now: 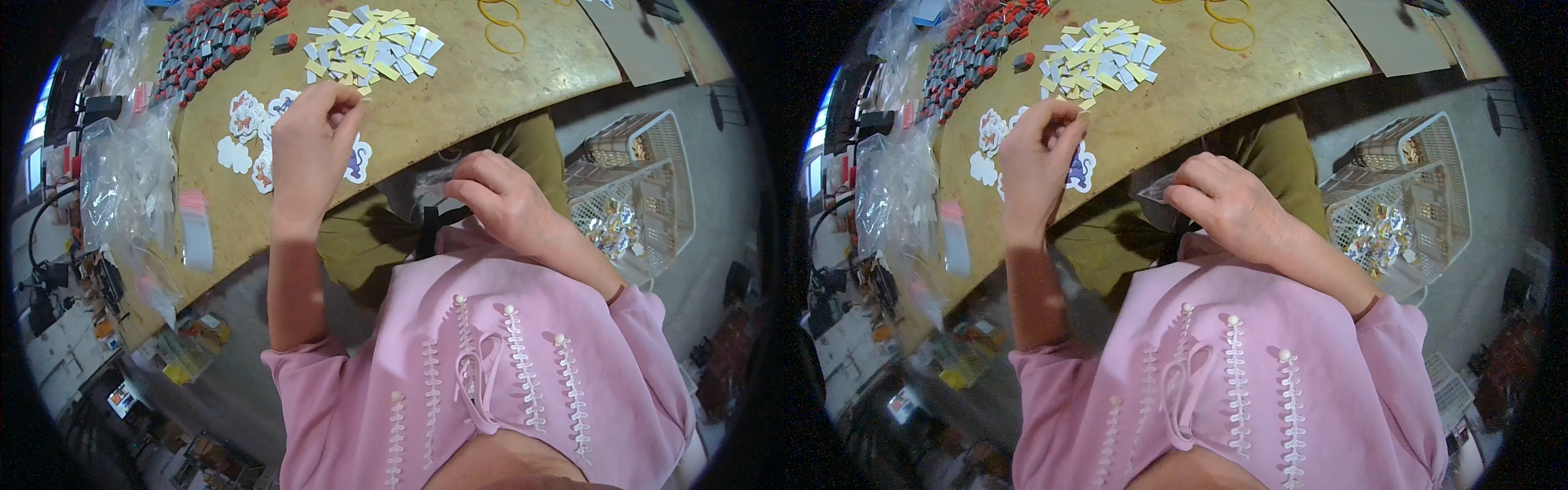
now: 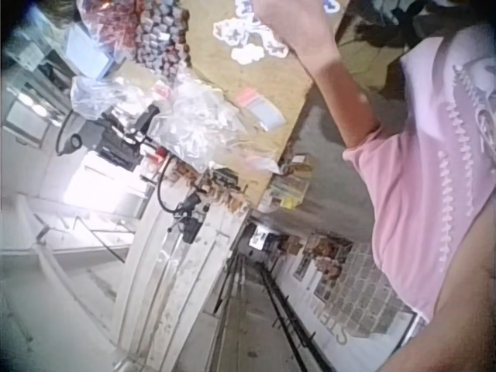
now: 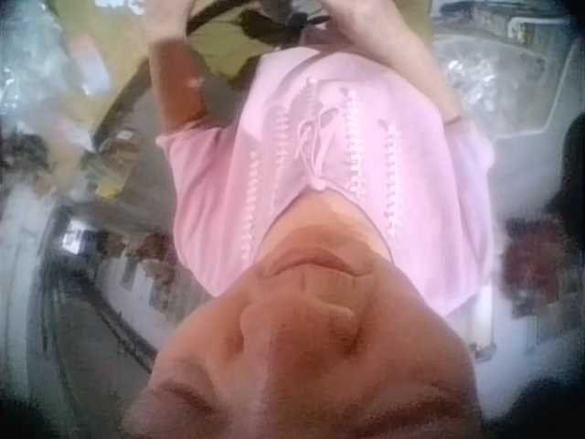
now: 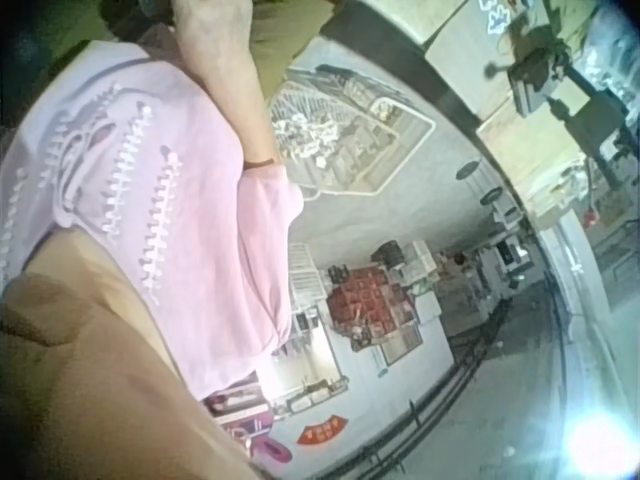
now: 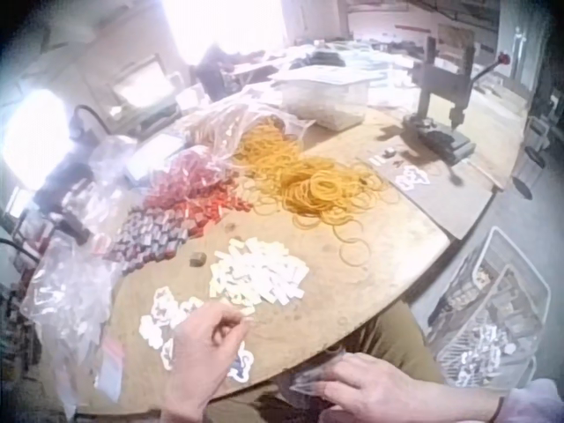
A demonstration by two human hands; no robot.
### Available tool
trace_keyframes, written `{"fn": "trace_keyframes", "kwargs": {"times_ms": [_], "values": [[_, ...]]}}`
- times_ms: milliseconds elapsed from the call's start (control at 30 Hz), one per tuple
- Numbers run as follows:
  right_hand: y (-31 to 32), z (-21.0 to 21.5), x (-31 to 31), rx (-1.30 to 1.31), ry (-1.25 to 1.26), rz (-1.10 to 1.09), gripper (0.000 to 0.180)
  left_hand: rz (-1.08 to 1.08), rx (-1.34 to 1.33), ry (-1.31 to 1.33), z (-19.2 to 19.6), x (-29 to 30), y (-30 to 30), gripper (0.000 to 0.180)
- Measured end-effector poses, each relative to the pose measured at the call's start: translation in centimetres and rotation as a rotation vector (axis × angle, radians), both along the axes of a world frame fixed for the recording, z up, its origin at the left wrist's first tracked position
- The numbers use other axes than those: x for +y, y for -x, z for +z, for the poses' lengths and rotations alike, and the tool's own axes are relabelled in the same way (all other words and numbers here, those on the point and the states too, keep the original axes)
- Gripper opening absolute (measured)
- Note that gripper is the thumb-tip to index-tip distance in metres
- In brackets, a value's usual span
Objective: The person assembles small craft kits by placing stickers, rubber bands, and small rectangular pieces into clear plastic bags. They repeatedly pick items from the table, insert them into bags, and seal the bags.
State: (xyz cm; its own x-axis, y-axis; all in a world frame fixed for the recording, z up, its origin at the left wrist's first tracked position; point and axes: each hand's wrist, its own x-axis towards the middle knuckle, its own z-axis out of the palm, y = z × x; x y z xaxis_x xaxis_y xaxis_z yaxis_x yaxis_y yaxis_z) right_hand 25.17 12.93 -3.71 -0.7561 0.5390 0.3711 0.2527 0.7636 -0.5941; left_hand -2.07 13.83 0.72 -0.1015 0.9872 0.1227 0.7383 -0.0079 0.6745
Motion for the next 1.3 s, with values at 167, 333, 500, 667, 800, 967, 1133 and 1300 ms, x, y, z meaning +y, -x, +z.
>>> {"fn": "trace_keyframes", "kwargs": {"times_ms": [167, 333, 500, 667, 800, 967, 1133, 1300], "values": [[1.2, 1.4, 0.4, 0.099, -0.049, -0.039, 0.029, -0.119, -0.447, -0.012, 2.0, -5.4, -3.5, 0.019], [2.0, 2.5, 0.1, 0.104, -0.049, -0.008, 0.026, -0.163, -0.154, -0.241, 0.5, -6.5, -4.6, 0.022], [1.9, 2.3, -0.2, 0.086, -0.038, -0.002, 0.027, -0.089, -0.14, -0.199, 1.1, -7.5, -3.6, 0.021], [1.4, 2.5, -0.4, 0.064, -0.017, -0.001, 0.025, -0.038, -0.186, -0.216, 0.7, -7.4, -2.1, 0.017], [1.4, 1.9, -0.1, 0.078, -0.078, -0.007, 0.025, -0.061, -0.017, -0.262, 1.7, -4.2, 0.9, 0.014], [1.4, 1.7, -0.2, 0.074, -0.112, -0.035, 0.027, -0.014, 0.307, -0.397, 0.0, 5.1, 6.7, 0.017], [0.4, 1.6, 0.0, 0.098, -0.07, -0.059, 0.024, -0.032, 0.52, -0.267, -1.1, 9.6, 8.7, 0.023], [-0.8, 2.0, 1.2, 0.131, 0.001, -0.108, 0.02, -0.091, -0.598, 0.042, 2.9, 3.5, -0.3, 0.023]]}}
